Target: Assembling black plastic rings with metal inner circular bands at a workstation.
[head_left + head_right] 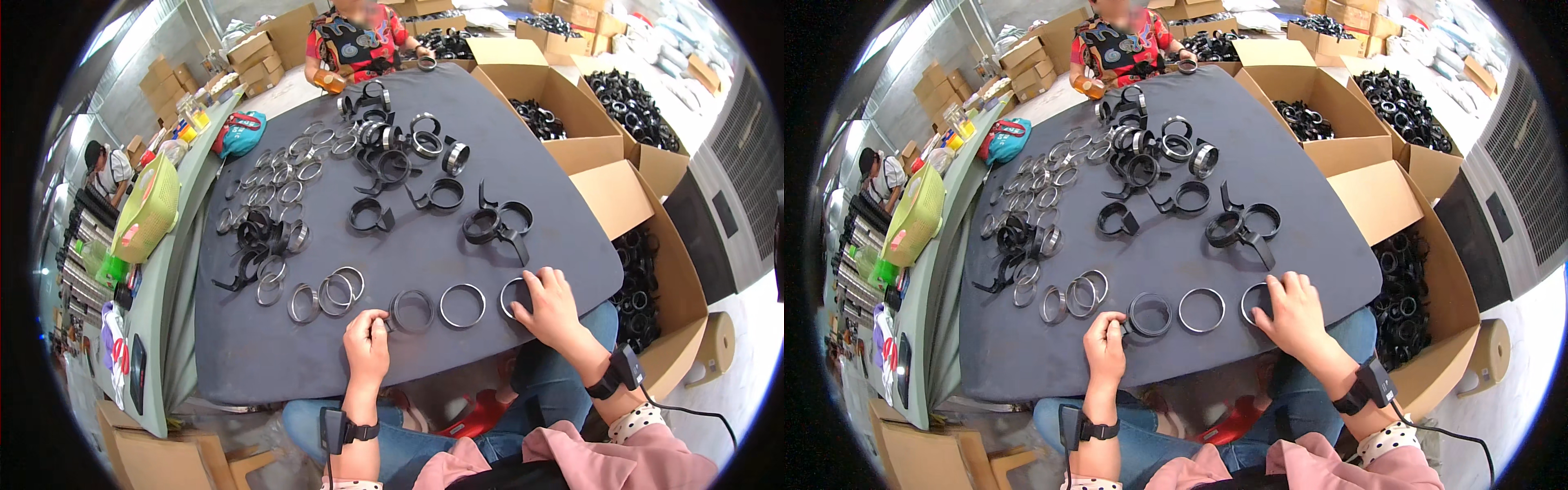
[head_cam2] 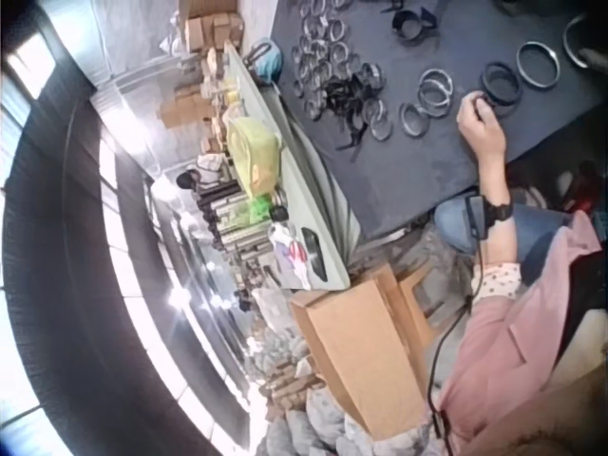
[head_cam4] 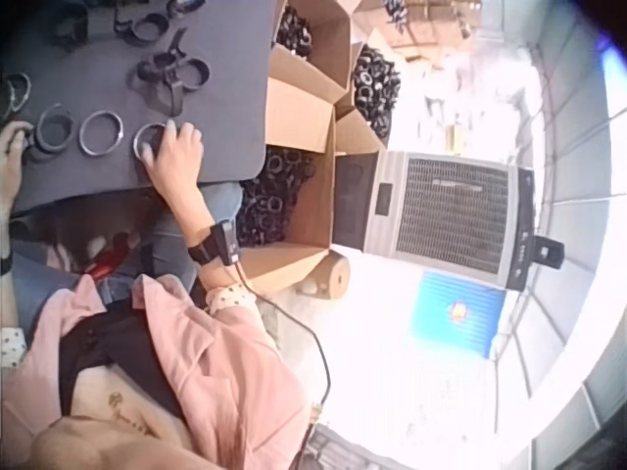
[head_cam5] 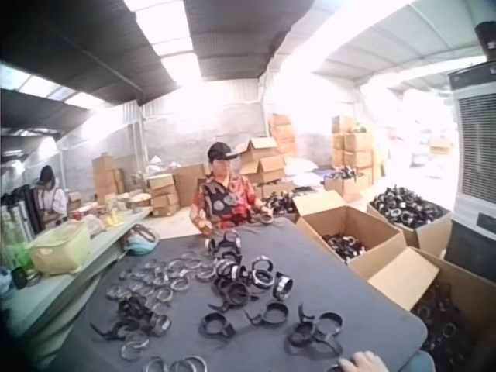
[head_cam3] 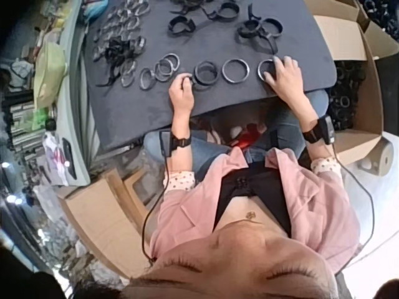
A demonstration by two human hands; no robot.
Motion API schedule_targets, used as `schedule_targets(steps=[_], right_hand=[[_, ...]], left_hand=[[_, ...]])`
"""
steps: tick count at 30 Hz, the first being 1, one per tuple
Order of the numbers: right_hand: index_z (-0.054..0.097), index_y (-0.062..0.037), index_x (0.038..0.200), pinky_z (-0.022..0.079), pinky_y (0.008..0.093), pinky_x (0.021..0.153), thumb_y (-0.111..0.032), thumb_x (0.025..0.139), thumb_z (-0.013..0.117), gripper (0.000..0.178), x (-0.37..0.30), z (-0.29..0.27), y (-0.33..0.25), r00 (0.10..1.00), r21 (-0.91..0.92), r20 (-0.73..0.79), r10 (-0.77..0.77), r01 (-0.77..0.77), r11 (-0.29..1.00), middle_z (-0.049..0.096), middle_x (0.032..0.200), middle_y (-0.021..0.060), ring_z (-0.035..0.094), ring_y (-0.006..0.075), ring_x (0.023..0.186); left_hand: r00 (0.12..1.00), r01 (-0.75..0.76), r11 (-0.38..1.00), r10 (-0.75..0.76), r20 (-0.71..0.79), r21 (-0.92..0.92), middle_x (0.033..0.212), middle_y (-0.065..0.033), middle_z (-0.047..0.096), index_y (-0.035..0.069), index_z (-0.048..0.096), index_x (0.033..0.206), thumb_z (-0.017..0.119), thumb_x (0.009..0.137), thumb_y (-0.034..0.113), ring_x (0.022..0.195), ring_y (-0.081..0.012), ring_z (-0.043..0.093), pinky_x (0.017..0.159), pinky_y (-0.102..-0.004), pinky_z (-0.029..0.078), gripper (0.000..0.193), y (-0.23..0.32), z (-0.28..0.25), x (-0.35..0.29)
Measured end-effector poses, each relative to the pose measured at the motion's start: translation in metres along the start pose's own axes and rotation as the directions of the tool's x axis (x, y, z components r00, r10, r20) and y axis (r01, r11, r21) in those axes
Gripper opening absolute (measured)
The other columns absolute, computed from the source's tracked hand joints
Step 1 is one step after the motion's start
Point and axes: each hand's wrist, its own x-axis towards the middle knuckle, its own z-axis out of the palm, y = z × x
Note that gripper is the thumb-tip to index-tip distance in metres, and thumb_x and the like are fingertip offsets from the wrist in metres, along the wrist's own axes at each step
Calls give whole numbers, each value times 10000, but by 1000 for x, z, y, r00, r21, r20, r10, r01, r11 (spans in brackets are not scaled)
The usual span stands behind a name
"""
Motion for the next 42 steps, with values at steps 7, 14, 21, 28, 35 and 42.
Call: schedule_targets(steps=[7, 14, 21, 28, 35, 42], right_hand=[[559, 20, 1231, 448, 380, 795, -421, 742, 746, 685, 9, -8, -33, 1000, -29, -20, 7, -7, 1000, 546, 1045, 160, 524, 313, 978], [538, -40, 1275, 399, 472, 877, -329, 711, 751, 669, 7, -7, -21, 982, -2, -4, -186, 186, 982, 526, 1161, 162, 491, 329, 1078], [490, -37, 1309, 402, 459, 986, -199, 653, 809, 747, 4, -1, -15, 986, 323, -70, -153, 167, 932, 505, 1235, 177, 466, 364, 1162], [476, -5, 1315, 439, 429, 971, -150, 598, 826, 810, 16, -36, -36, 859, 188, -378, -344, 435, 881, 530, 1270, 174, 524, 346, 1140], [503, 7, 1291, 464, 417, 942, -187, 602, 816, 781, 32, -51, -52, 784, 181, -433, -446, 560, 809, 548, 1232, 172, 551, 341, 1107], [356, 37, 1398, 339, 508, 1005, -245, 799, 693, 743, 34, 13, -92, 886, 454, -136, -444, 454, 766, 414, 1343, 250, 423, 412, 1225]], left_hand=[[996, 82, 995, -83, 21, 58, 727, -126, 627, 3, 645, 876, 529, 861, 113, 707, -265, 600, 686, -357, 461, 161, -2, -4, -5], [999, 24, 997, -26, 23, 67, 730, -133, 637, 5, 645, 854, 534, 874, 111, 708, -275, 610, 668, -360, 461, 155, -3, -2, -4], [999, 19, 994, -22, 29, 109, 687, -130, 631, 3, 639, 802, 552, 888, 123, 667, -293, 604, 666, -370, 462, 171, -3, -1, -4], [999, -47, 992, 46, 10, 116, 648, -105, 571, -25, 614, 790, 527, 911, 136, 625, -204, 532, 606, -332, 420, 220, -1, 3, -2], [999, 13, 990, -19, 39, 137, 684, -140, 628, -5, 629, 785, 547, 899, 134, 676, -303, 608, 666, -379, 460, 198, 0, -2, -3], [999, -25, 987, 18, 42, 161, 688, -159, 624, 4, 640, 785, 497, 933, 192, 682, -347, 602, 682, -411, 458, 279, 1, 2, -4]])
